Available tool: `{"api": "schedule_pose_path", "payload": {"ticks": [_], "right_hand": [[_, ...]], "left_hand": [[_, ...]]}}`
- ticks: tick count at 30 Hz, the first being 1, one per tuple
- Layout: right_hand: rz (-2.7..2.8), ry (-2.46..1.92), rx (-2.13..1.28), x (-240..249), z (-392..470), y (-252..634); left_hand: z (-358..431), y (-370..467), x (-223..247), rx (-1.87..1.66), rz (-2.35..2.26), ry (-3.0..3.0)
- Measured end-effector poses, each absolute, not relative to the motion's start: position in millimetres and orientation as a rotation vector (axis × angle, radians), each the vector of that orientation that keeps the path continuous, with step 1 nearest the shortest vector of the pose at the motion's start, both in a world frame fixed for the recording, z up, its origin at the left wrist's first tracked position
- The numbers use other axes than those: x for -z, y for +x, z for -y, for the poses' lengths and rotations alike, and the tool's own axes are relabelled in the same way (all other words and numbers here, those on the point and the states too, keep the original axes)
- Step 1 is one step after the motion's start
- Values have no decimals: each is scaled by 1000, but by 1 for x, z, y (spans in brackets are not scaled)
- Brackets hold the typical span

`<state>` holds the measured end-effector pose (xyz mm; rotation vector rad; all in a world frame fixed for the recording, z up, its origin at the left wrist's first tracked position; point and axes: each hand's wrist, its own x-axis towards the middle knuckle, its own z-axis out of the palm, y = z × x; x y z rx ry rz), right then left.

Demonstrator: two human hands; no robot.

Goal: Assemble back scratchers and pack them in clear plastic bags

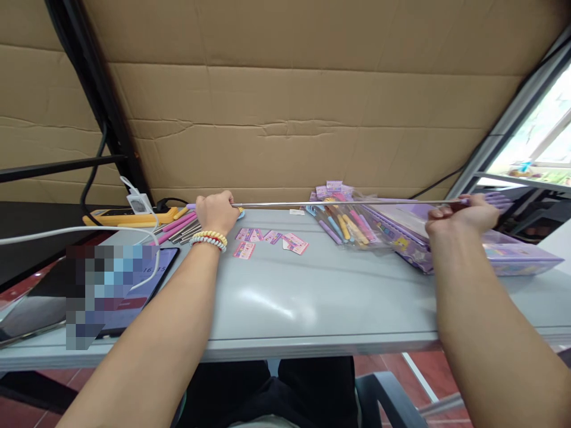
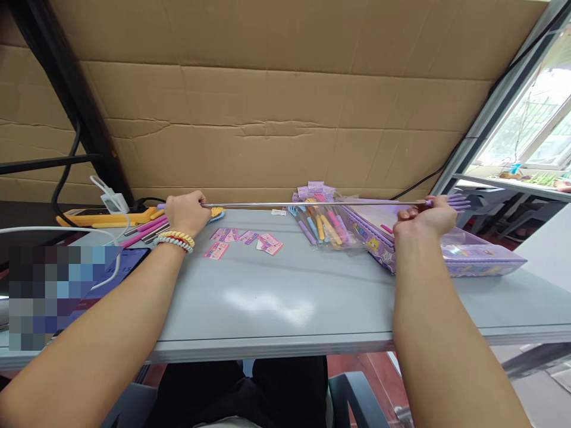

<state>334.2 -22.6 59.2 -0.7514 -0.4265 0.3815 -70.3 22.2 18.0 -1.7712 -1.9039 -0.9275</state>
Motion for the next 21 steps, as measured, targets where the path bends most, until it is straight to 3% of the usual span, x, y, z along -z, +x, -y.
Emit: {"api": "schedule_pose_path", "payload": {"ticks": [2,10,17,21], "right_hand": [[373,-710,-498,-61,21,314],[1205,-688,-907,-31,21,202],[1513,-737,-815,-17,36,159],[1483,-713,-928,-15,28,168]], "left_hand": [[-20,-62,-19,855,1924,-1837],[4,-14,-34,714,1775,-2036],[29,14,-31,715,1612,-2204],[31,12,-28,857,1417,-2350]]}}
